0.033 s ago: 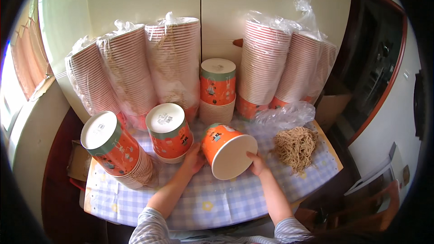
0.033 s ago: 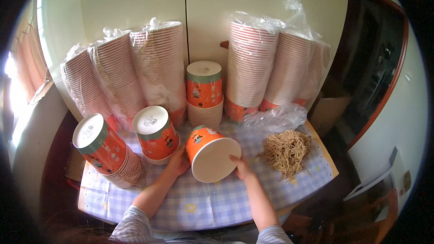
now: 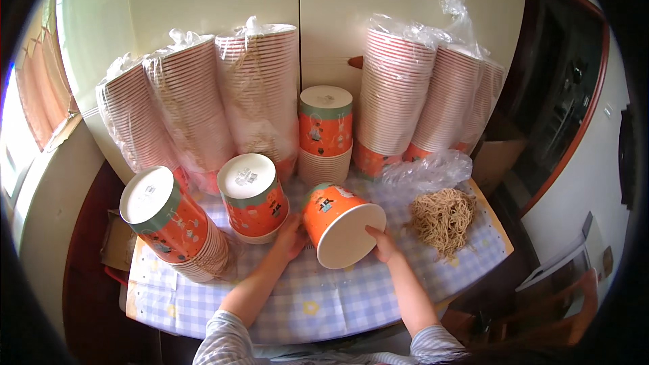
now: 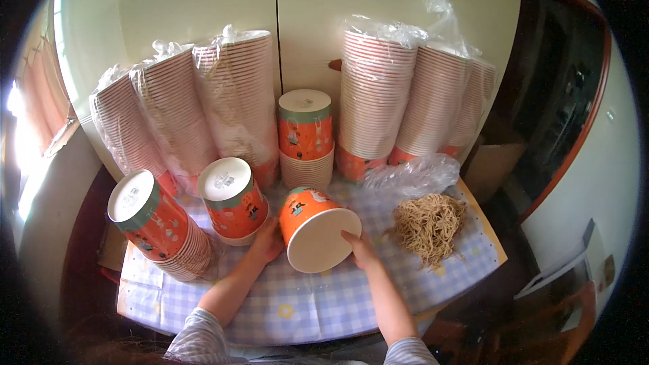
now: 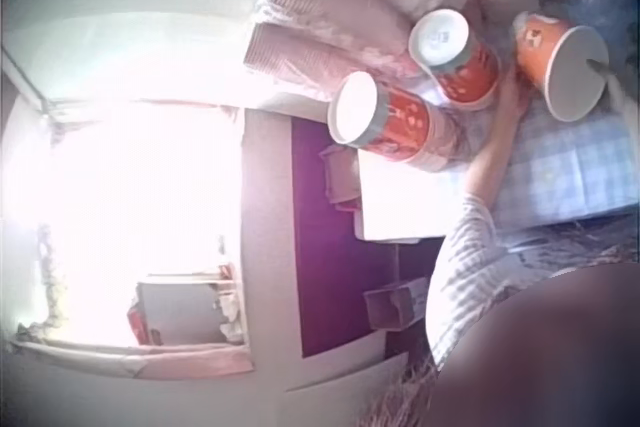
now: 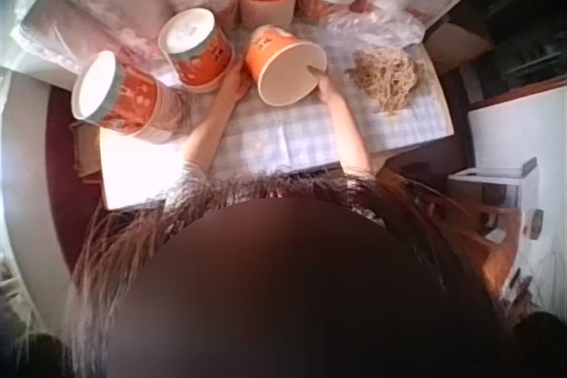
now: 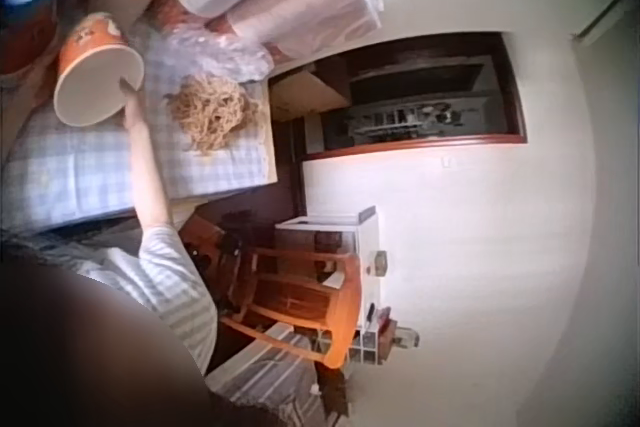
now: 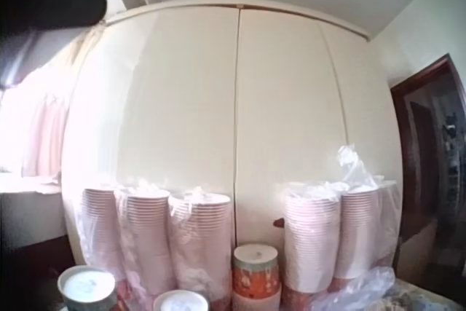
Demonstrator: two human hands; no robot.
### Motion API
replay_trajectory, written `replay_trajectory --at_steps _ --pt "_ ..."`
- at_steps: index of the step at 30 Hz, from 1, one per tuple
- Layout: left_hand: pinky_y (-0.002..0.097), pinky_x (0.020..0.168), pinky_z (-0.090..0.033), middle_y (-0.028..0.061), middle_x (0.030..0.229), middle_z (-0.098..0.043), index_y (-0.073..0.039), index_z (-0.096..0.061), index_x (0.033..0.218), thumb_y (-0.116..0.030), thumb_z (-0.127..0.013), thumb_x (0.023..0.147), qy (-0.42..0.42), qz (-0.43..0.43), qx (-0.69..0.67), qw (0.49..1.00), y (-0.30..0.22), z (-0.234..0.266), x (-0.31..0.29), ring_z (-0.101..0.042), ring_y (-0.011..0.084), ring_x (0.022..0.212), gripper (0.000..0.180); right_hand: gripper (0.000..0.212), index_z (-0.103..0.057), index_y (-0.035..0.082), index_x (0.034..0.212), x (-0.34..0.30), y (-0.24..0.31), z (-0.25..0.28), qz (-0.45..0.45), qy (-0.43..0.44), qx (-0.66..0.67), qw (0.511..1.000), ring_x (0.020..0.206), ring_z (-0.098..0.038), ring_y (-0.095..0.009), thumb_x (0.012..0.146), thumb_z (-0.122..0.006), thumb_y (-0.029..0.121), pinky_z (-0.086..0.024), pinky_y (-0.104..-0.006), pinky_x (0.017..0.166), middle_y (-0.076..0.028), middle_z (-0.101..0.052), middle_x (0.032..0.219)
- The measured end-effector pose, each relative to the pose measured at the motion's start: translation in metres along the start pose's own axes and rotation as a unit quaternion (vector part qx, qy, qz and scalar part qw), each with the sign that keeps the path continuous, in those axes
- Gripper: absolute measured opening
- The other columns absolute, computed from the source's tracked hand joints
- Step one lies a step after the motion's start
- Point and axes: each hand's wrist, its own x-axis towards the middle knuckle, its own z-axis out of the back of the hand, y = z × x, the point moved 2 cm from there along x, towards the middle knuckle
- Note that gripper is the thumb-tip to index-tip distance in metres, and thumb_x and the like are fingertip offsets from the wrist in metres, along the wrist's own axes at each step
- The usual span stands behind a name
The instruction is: Manually stringing and organizing paper bowls as part of a manufacturing or packaging process.
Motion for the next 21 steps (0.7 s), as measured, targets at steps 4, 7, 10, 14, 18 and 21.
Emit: replay_trajectory --at_steps 4,7,10,14,18,21 --pt "0.0336 0.086 -0.043 0.0103 0.111 -0.051 -0.007 -0.038 0.118 -0.022 -0.044 0.092 -0.031 -0.125 0.123 0.984 0.006 -0.024 -0.012 -0.051 0.0193 0.101 0.031 0.046 -0.044 0.007 0.122 0.001 -0.018 0.002 0.032 -0.075 0.057 0.995 0.106 -0.049 -0.019 0.083 -0.058 0.025 -0.037 -0.0331 0.092 -0.007 -0.052 0.116" --pt "0.0289 0.085 -0.042 0.0083 0.109 -0.052 -0.003 -0.039 0.118 -0.019 -0.043 0.092 -0.054 -0.201 0.283 0.936 0.009 -0.032 -0.02 -0.05 0.014 0.099 0.031 0.044 -0.044 0.004 0.122 0.001 -0.021 0.008 0.098 -0.181 -0.017 0.978 0.106 -0.049 -0.018 0.085 -0.054 0.025 -0.036 -0.031 0.092 -0.006 -0.053 0.116" --pt "0.0276 0.085 -0.042 0.0083 0.107 -0.052 0.0 -0.043 0.114 -0.018 -0.043 0.092 -0.019 -0.21 0.301 0.93 0.014 -0.024 -0.023 -0.05 0.0132 0.1 0.028 0.054 -0.023 0.001 0.135 0.003 -0.02 0.01 0.081 -0.197 -0.069 0.975 0.122 -0.034 -0.02 0.088 -0.045 0.017 -0.025 -0.0315 0.101 -0.012 -0.036 0.133" --pt "0.0245 0.08 -0.043 0.0047 0.097 -0.053 0.0 -0.048 0.108 -0.011 -0.049 0.087 -0.011 -0.228 0.351 0.908 0.015 -0.029 -0.026 -0.052 0.0114 0.089 0.023 0.055 -0.021 0.0 0.135 -0.004 -0.002 -0.006 0.205 -0.178 -0.128 0.954 0.124 -0.03 -0.024 0.087 -0.044 0.017 -0.024 -0.0339 0.102 -0.015 -0.03 0.135" --pt "0.0216 0.076 -0.044 0.0054 0.101 -0.056 0.002 -0.048 0.109 0.0 -0.052 0.082 -0.067 -0.228 0.421 0.875 0.011 -0.025 -0.022 -0.055 0.0108 0.087 0.027 0.061 -0.019 0.0 0.135 -0.008 0.0 -0.013 0.269 -0.145 -0.248 0.919 0.125 -0.028 -0.028 0.084 -0.048 0.018 -0.023 -0.0383 0.103 -0.018 -0.027 0.135" --pt "0.0216 0.073 -0.045 0.0049 0.099 -0.056 0.002 -0.048 0.109 0.0 -0.052 0.081 -0.055 -0.241 0.378 0.892 0.012 -0.016 -0.017 -0.056 0.0108 0.086 0.028 0.068 -0.018 0.0 0.135 -0.01 0.003 -0.02 0.292 -0.131 -0.27 0.908 0.125 -0.027 -0.032 0.08 -0.053 0.02 -0.022 -0.0405 0.103 -0.02 -0.026 0.135"
